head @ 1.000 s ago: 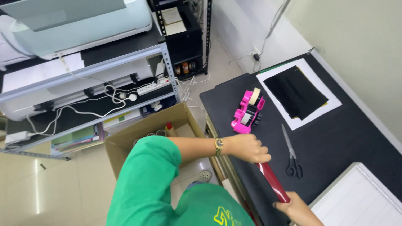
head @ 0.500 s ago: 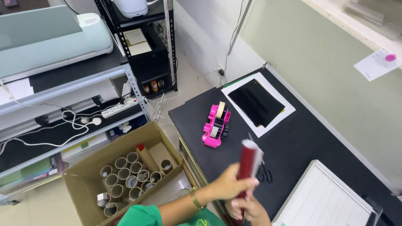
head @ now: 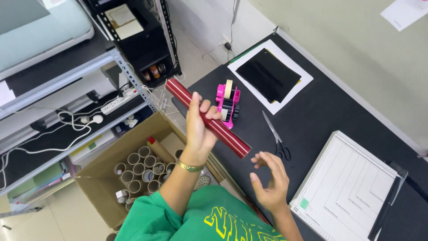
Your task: Rolling up vinyl sheets and organizing them into a storage box with cardboard tubes.
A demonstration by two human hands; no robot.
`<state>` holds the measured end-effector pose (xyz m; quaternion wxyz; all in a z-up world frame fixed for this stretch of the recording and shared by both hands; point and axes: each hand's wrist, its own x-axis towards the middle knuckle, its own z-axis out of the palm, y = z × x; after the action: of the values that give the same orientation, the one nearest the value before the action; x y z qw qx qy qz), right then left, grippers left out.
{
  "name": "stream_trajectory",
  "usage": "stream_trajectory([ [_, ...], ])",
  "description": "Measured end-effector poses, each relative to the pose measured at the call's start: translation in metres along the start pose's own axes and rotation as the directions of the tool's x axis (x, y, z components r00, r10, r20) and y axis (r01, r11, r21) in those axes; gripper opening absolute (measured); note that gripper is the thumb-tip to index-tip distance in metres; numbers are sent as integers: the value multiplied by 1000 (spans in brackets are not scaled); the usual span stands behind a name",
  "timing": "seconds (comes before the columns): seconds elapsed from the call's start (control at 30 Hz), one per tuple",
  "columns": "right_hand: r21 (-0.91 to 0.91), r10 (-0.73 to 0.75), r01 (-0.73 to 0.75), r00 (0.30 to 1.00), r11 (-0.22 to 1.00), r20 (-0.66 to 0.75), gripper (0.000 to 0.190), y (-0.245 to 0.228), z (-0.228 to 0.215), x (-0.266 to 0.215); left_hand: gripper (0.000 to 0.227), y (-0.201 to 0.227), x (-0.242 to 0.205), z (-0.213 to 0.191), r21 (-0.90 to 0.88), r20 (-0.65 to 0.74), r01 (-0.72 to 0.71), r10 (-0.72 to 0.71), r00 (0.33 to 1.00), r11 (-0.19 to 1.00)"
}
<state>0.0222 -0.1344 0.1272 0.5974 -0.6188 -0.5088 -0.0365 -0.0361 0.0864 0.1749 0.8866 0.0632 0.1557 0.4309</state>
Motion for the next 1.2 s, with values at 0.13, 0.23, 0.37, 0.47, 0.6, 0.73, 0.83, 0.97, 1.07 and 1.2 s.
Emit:
stream_trajectory([
  [0.13, -200, -96, 104, 994, 974, 49, 34, -15, -7, 11, 22, 10, 10, -7, -177, 27, 116, -113, 993, 977],
  [0.23, -275, -258, 296, 952, 915, 165, 35, -24, -7, 25, 21, 14, 12, -4, -244, 2, 136, -139, 990, 960],
  [0.37, -361, -395, 478, 874, 801, 282, 29, -34, -7, 40, 20, 12, 7, -2, -231, 13, 122, -123, 992, 965],
  [0.47, -366, -420, 542, 832, 756, 363, 26, -37, -10, 49, 19, 12, 2, 2, -179, 19, 79, -77, 997, 981],
  [0.6, -281, -366, 529, 803, 801, 470, 32, -27, -29, 52, 20, 8, -7, 2, -104, 115, 44, -32, 993, 994],
  [0.73, -372, -396, 621, 754, 690, 525, 14, -33, -24, 57, 21, -2, -19, 9, -12, 5, -40, 40, 999, 999],
  [0.83, -453, -373, 644, 745, 616, 553, 6, -30, -22, 55, 24, -7, -25, 14, 60, -12, -39, 39, 999, 997],
  [0.97, -557, -217, 579, 784, 595, 582, 13, -32, -23, 46, 20, -10, -27, 15, 93, 0, -70, 71, 998, 993],
  [1.07, -456, -65, 368, 830, 811, 554, 34, -23, -27, 29, 24, -14, -26, 15, 137, 48, -91, 86, 995, 986],
  [1.2, 124, 176, -287, 818, 950, 548, 56, -18, -28, 10, 25, -15, -22, 8, 161, 181, -72, 42, 983, 984],
])
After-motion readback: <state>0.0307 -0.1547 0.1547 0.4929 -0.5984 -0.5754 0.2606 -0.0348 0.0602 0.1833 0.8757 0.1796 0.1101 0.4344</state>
